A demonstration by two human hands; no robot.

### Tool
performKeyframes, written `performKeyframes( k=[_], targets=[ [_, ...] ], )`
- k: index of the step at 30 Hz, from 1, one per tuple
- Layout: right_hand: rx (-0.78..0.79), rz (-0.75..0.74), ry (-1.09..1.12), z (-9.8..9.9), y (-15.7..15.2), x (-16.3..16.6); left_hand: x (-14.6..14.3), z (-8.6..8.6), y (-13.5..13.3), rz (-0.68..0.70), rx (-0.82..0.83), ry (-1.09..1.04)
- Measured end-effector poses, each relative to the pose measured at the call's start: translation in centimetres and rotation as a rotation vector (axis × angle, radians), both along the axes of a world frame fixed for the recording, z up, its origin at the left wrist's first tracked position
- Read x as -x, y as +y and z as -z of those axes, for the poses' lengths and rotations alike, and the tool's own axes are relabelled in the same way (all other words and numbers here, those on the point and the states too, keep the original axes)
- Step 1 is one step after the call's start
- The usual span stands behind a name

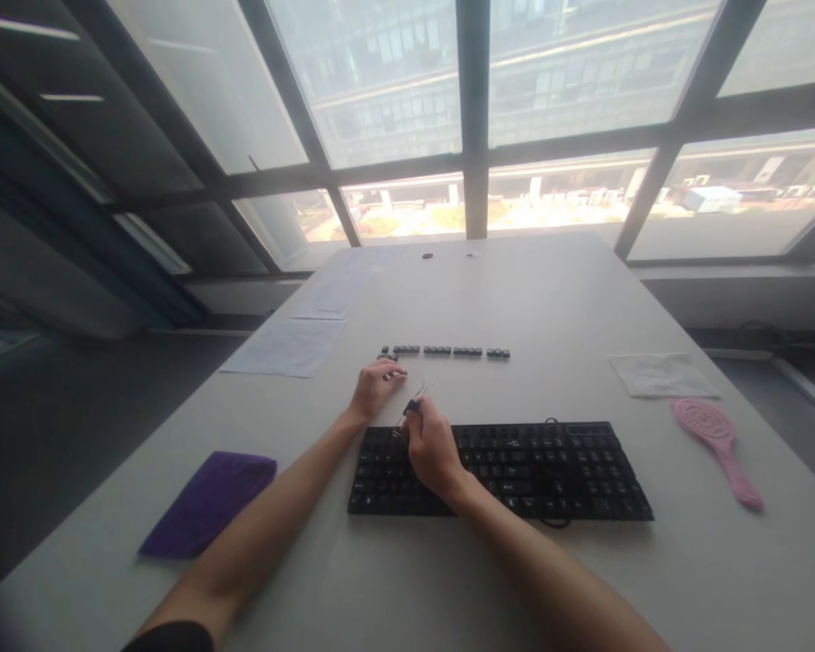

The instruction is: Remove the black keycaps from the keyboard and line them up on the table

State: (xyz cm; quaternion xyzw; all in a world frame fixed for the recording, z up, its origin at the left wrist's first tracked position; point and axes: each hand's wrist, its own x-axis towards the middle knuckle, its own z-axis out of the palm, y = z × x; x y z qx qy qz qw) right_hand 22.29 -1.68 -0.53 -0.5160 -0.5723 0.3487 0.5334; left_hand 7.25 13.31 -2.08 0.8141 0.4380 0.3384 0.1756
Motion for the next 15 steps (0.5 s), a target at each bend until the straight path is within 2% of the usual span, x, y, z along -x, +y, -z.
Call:
performKeyframes(
  k=[6, 15],
  targets=[
    [0.003, -0.016, -0.006, 0.2, 0.1, 0.1, 0.2, 0.3, 0.4, -0.083, -0.187, 0.127],
    [-0.011, -0.030, -0.001, 0.0, 0.0, -0.1, -0.7, 0.4, 2.2, -0.199, -0.231, 0.185]
  ],
)
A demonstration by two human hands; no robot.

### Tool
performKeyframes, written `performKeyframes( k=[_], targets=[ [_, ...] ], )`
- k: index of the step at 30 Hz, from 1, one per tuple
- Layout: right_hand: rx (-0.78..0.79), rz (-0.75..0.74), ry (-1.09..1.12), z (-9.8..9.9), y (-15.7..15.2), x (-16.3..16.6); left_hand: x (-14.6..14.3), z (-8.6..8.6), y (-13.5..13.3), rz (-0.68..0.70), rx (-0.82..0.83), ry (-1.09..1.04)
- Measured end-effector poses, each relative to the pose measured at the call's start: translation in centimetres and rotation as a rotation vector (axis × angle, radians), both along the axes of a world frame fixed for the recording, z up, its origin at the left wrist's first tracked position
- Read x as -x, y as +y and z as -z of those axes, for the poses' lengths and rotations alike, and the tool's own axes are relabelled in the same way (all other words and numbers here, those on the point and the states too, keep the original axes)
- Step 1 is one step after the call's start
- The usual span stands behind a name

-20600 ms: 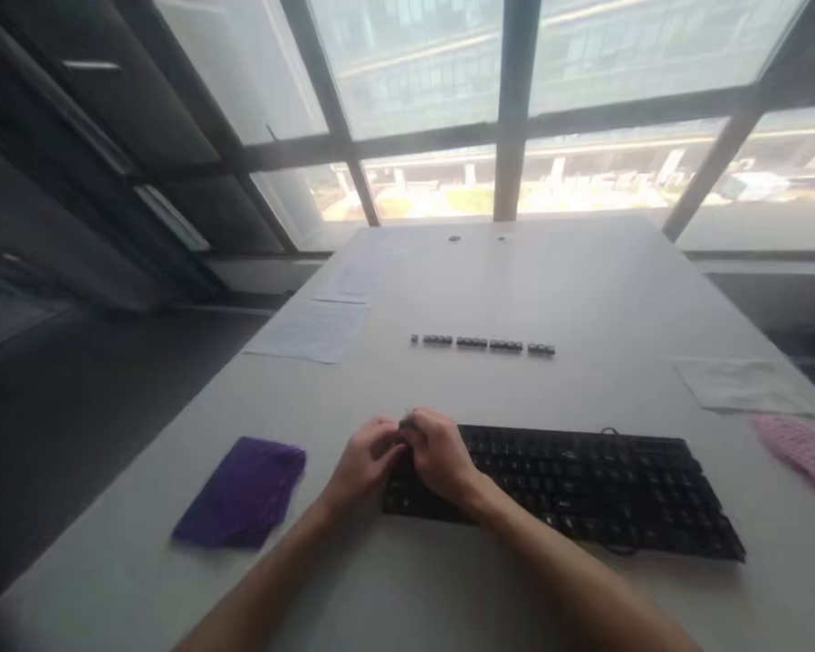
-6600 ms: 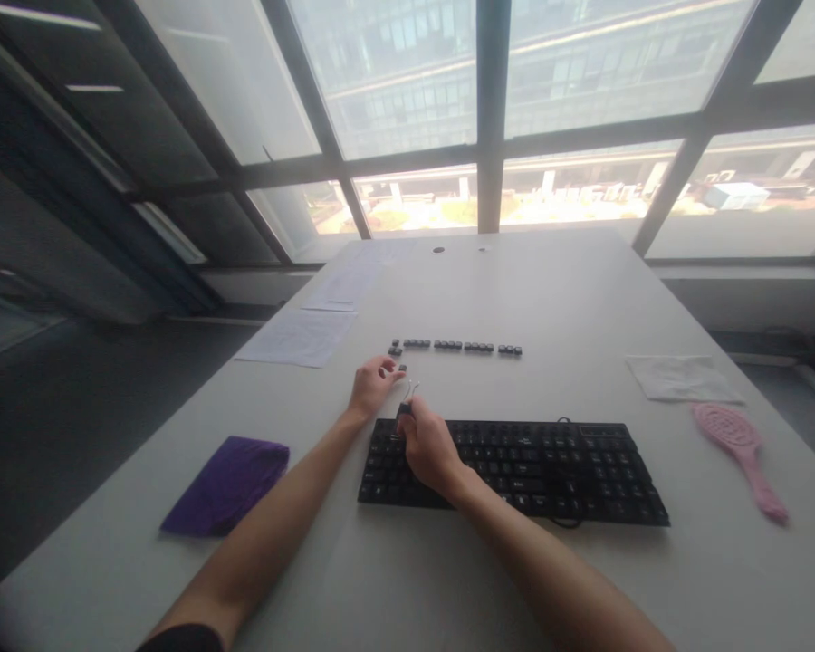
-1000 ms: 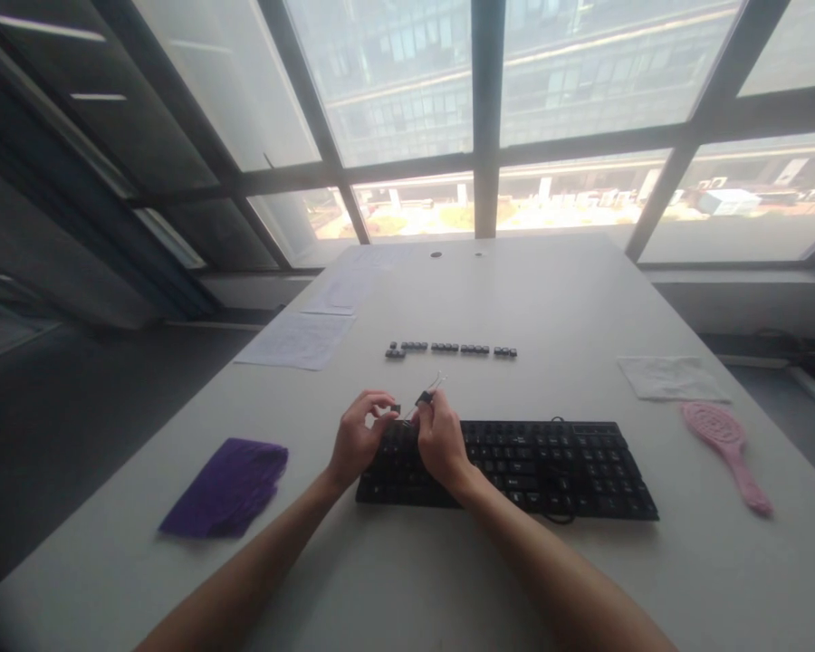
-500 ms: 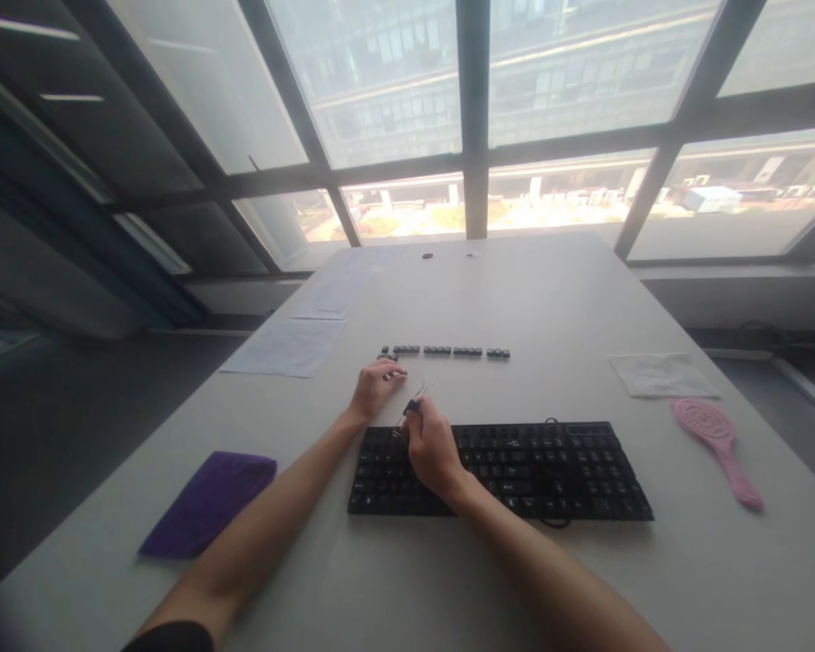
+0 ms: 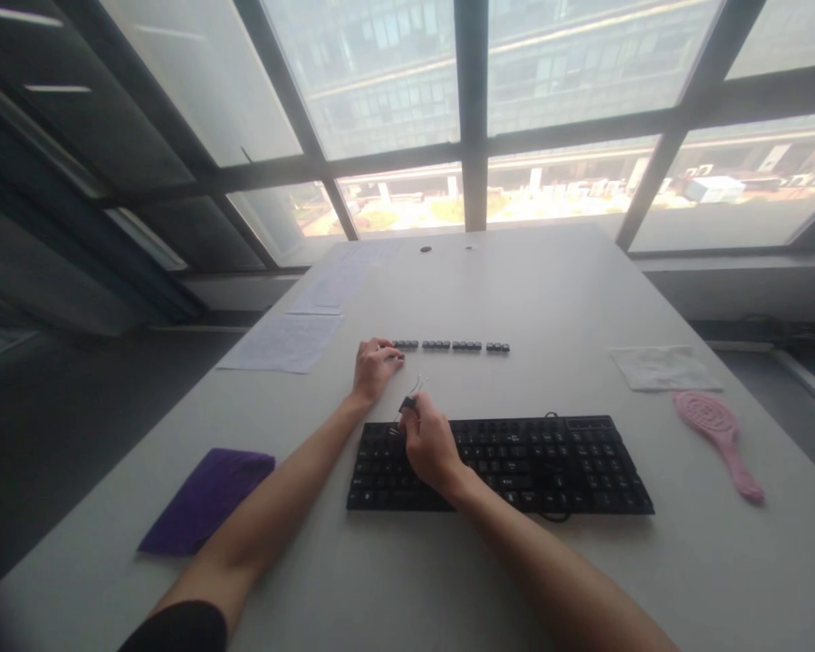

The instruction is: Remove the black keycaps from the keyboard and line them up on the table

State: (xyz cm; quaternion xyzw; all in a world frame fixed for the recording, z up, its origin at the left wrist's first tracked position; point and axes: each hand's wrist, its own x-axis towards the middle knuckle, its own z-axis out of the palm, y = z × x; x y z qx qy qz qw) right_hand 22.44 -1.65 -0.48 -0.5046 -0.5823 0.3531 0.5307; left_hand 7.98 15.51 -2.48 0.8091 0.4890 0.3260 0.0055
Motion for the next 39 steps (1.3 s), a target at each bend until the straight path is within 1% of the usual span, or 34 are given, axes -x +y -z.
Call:
performKeyframes(
  k=[4, 7, 19, 32, 39],
  targets=[
    [0.007, -0.013, -0.003, 0.12, 0.02, 0.01, 0.04, 0.31, 0.33, -0.058, 0.007, -0.004],
    [0.010, -0.014, -0.011, 0.16, 0.01, 0.02, -0.02, 0.38, 0.44, -0.077, 0.025, -0.005],
    [0.006, -0.035, -0.026, 0.07, -0.01, 0.02, -0.03, 0.25, 0.63, -0.084, 0.066, -0.014],
    [0.014, -0.049, -0.032, -0.45, -0.15, -0.08, 0.08, 0.59, 0.94, -0.082, 0.048, -0.038],
    [0.013, -0.049, -0.044, -0.32, -0.14, 0.01, 0.05, 0.48, 0.98, -0.102, 0.060, -0.029]
  ],
)
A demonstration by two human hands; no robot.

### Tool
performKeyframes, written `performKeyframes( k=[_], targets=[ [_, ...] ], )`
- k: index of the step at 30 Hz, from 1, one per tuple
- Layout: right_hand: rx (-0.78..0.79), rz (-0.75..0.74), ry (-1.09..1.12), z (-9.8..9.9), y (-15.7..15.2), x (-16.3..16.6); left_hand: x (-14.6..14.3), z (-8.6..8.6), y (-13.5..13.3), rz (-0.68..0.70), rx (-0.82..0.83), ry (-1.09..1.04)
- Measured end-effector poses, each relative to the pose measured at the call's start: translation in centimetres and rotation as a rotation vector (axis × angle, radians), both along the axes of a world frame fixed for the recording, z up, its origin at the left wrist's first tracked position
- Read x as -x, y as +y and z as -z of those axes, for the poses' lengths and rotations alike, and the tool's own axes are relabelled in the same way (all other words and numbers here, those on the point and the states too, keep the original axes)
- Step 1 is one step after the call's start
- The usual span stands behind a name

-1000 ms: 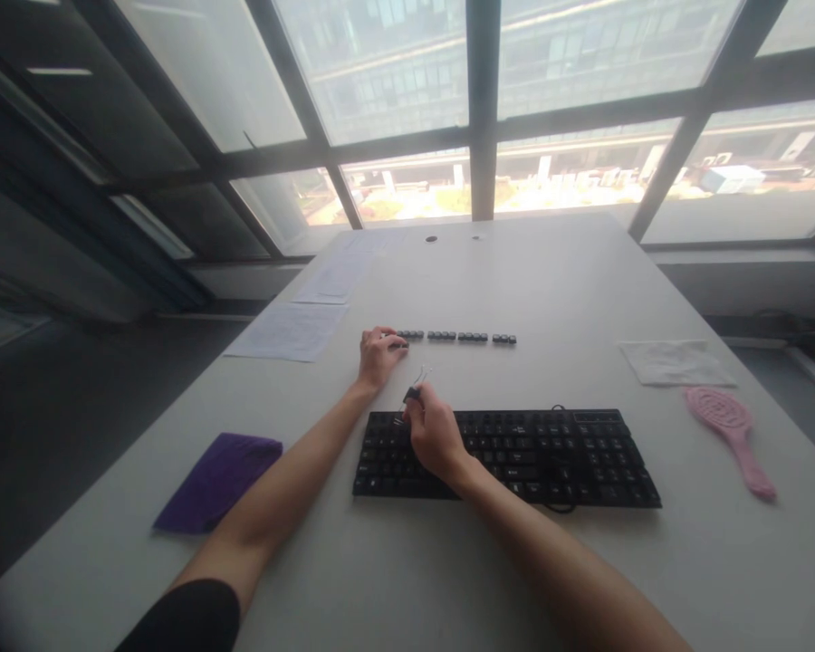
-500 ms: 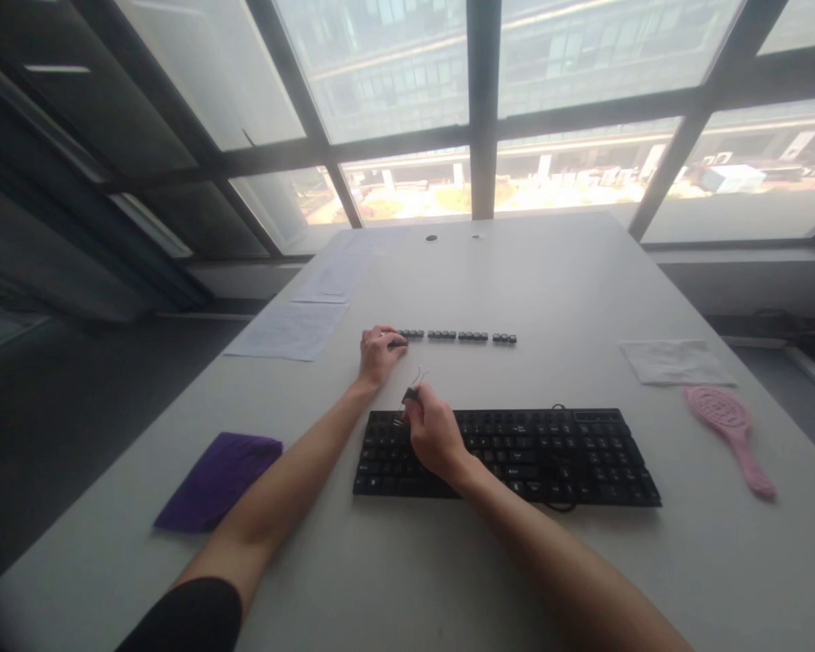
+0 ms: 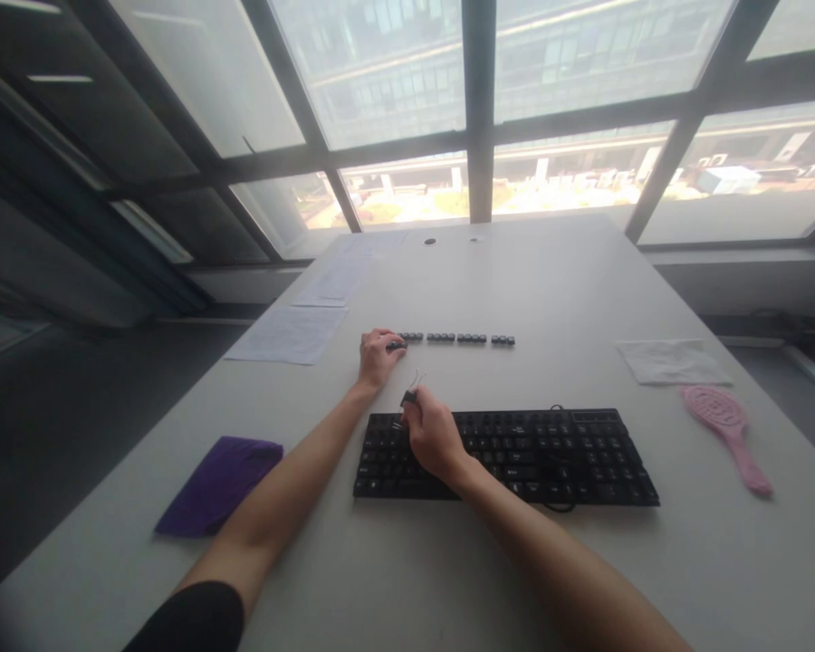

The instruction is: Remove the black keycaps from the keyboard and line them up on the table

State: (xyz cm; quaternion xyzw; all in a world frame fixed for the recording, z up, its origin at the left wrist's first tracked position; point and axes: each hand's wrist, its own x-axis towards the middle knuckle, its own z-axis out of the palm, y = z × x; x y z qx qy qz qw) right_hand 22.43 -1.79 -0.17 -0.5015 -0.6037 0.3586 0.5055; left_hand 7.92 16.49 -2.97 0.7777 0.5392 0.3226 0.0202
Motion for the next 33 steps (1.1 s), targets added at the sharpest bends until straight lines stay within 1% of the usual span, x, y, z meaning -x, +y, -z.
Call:
performKeyframes(
  k=[6, 8, 11, 13, 15, 18, 20, 22, 25, 27, 29, 33],
  targets=[
    [-0.002, -0.003, 0.012, -0.1, 0.0, 0.0, -0.1, -0.3, -0.2, 0.004, -0.014, -0.006],
    [-0.015, 0.019, 0.036, 0.0, 0.0, -0.1, -0.1, -0.5, -0.4, -0.001, -0.008, -0.016],
    [-0.050, 0.083, 0.097, 0.3, 0.1, -0.2, 0.0, -1.2, -1.0, 0.011, -0.016, -0.050],
    [-0.064, 0.113, 0.129, 0.6, 0.1, -0.2, 0.2, -1.9, -2.0, 0.022, -0.033, -0.081],
    [-0.070, 0.124, 0.150, 0.6, 0.2, -0.1, 0.5, -2.7, -3.5, 0.038, -0.051, -0.114],
    [-0.080, 0.128, 0.148, 0.2, 0.2, -0.1, 1.0, -4.1, -7.0, 0.084, -0.054, -0.158],
    [-0.089, 0.123, 0.105, -0.4, 0.1, -0.3, 1.3, -4.9, -9.7, 0.121, -0.010, -0.163],
    [-0.091, 0.107, 0.047, -0.8, 0.0, -0.6, 1.5, -5.3, -12.4, 0.153, 0.049, -0.161],
    [-0.068, 0.069, -0.025, -0.9, 0.0, -1.2, 1.6, -5.0, -15.6, 0.196, 0.116, -0.168],
    [-0.060, 0.043, -0.066, -0.7, 0.0, -1.5, 1.6, -4.5, -16.8, 0.216, 0.150, -0.176],
    [-0.080, 0.014, -0.108, -0.5, -0.1, -1.6, 1.6, -4.0, -17.3, 0.229, 0.177, -0.178],
    [-0.127, -0.066, -0.179, -0.3, -0.4, -1.6, 1.5, -3.2, -17.3, 0.234, 0.198, -0.170]
  ],
)
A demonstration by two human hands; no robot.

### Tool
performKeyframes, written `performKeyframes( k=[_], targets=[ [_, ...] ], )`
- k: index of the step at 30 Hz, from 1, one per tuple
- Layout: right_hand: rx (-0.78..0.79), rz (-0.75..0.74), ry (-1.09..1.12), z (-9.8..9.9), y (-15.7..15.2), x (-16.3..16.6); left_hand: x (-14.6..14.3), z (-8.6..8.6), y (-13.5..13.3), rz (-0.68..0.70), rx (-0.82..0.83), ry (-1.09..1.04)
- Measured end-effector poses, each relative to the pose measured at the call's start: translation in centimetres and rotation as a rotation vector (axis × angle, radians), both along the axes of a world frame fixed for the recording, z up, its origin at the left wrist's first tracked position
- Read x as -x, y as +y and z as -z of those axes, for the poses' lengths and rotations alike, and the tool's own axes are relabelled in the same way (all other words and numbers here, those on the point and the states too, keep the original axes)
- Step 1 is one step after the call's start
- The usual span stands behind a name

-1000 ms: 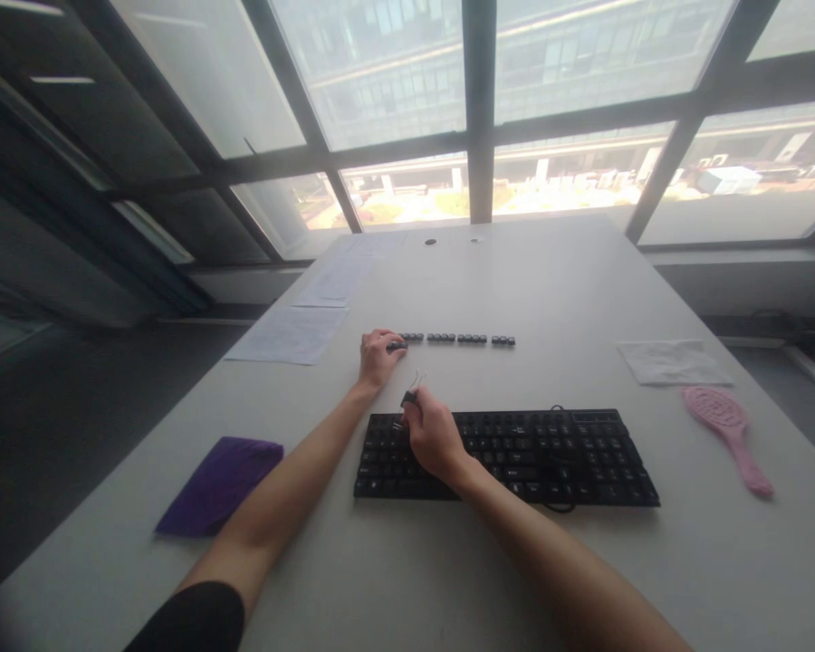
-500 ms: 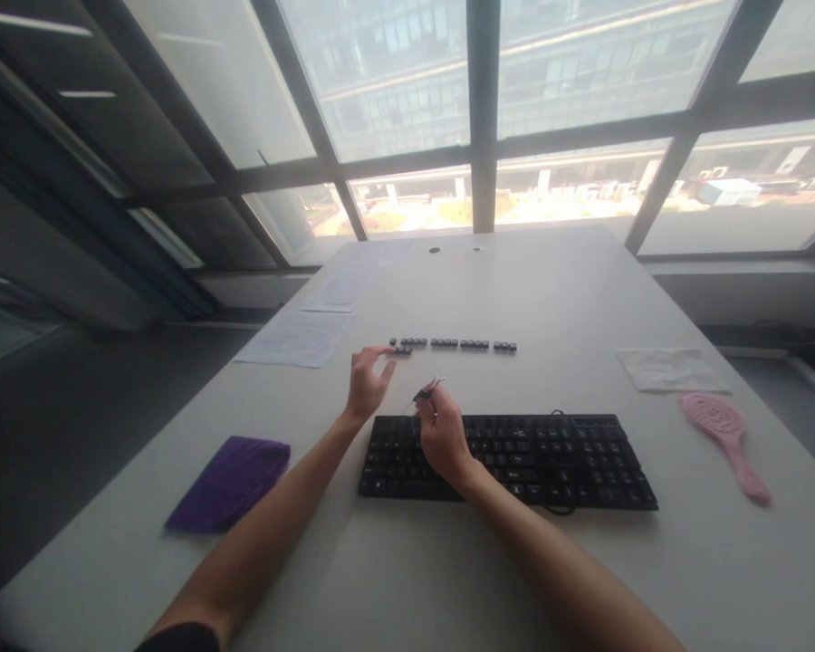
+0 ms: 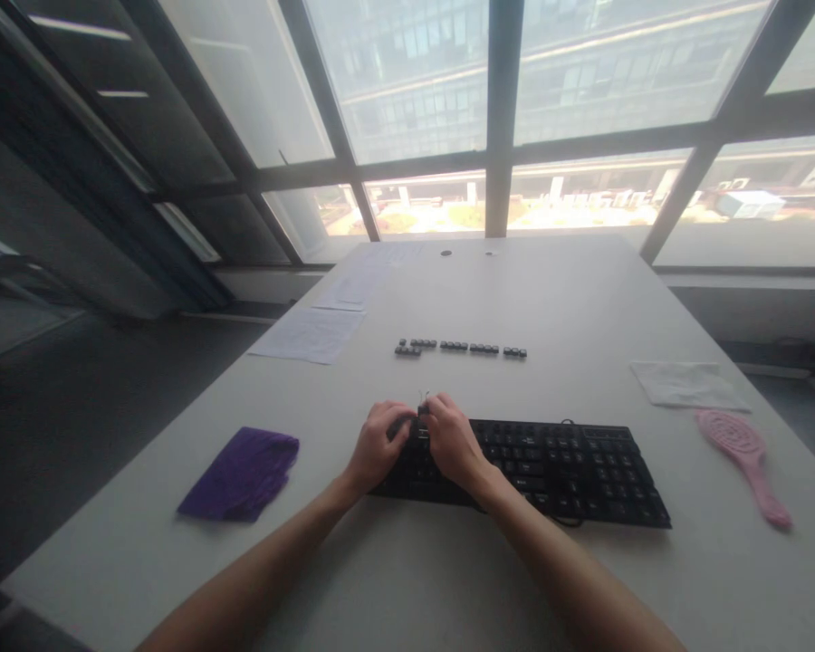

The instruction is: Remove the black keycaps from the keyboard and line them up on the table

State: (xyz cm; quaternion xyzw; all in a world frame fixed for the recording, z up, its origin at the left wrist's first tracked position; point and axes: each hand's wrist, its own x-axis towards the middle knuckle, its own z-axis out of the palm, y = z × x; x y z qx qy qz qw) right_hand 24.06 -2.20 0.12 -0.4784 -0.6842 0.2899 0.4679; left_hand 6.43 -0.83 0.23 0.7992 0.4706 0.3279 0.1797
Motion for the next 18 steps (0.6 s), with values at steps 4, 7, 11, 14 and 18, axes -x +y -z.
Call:
performKeyframes(
  k=[4, 7, 11, 14, 18],
  targets=[
    [-0.041, -0.085, -0.106, 0.4, -0.4, 0.1, -0.1, 0.3, -0.1, 0.033, 0.003, 0.039],
    [-0.100, -0.101, -0.183, 0.9, -0.7, 0.2, -0.1, 0.0, -0.3, 0.084, -0.004, 0.087],
    [-0.088, -0.083, -0.123, 0.7, -0.9, 0.2, -0.1, -0.7, -0.5, 0.149, 0.001, 0.127],
    [-0.038, -0.073, -0.007, 0.3, -0.9, 0.0, -0.1, -0.8, -0.3, 0.160, 0.020, 0.150],
    [0.009, -0.029, 0.089, 0.1, -0.6, -0.2, -0.4, -0.7, 0.0, 0.138, 0.058, 0.123]
  ],
)
